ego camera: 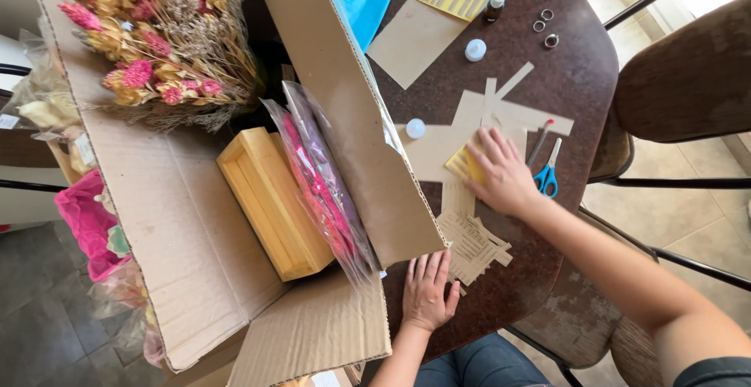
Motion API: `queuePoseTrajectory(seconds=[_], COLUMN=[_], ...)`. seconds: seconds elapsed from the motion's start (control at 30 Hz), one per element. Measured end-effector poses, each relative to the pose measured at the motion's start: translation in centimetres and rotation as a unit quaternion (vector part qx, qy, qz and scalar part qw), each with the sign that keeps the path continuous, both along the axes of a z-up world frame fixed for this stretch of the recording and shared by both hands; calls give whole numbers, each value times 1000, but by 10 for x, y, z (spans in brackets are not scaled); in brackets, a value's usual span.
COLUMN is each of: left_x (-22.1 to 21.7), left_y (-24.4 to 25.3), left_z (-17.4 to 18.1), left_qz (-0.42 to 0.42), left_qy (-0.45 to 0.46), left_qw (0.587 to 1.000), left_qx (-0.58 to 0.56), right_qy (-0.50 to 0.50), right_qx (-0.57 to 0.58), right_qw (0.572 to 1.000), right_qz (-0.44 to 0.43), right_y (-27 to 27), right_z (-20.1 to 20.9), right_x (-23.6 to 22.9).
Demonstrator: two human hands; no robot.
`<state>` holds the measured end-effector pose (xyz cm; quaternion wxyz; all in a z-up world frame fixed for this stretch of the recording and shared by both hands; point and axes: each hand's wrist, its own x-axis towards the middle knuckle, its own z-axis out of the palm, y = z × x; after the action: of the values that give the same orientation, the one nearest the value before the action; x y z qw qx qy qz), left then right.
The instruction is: Organizing craft supplies into boxes and cutting paper templates with scissors
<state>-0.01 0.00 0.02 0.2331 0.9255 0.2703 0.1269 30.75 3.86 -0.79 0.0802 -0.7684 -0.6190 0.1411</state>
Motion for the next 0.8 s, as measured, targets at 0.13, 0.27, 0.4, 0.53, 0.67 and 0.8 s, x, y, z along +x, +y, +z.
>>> queuePoseTrajectory(seconds=[0.13,0.27,0.4,0.53,0.67,0.8], left_x=[1,-1,1,1,2,4], left_y=[2,0,1,0,1,3], left_z=[1,-2,-2,-2,0,3], left_qz=[1,12,-1,2,11,16], left_qy=[-10,-21,0,6,1,8], left_qw=[1000,999,1000,1000,1000,999], left_qx=[10,22,5,7,16,36], right_qy=[-68,0,33,-24,-18,-2], right_qx=[59,20,161,273,193,91], right_qw=[996,1000,977,940,927,926], right_qz=[-4,15,-134,-205,-322,-366], right_y=[-31,-51,-59,-78,-96,-95], right_z=[2,21,33,11,12,12], right_x=[-28,-45,-23,40,51,13])
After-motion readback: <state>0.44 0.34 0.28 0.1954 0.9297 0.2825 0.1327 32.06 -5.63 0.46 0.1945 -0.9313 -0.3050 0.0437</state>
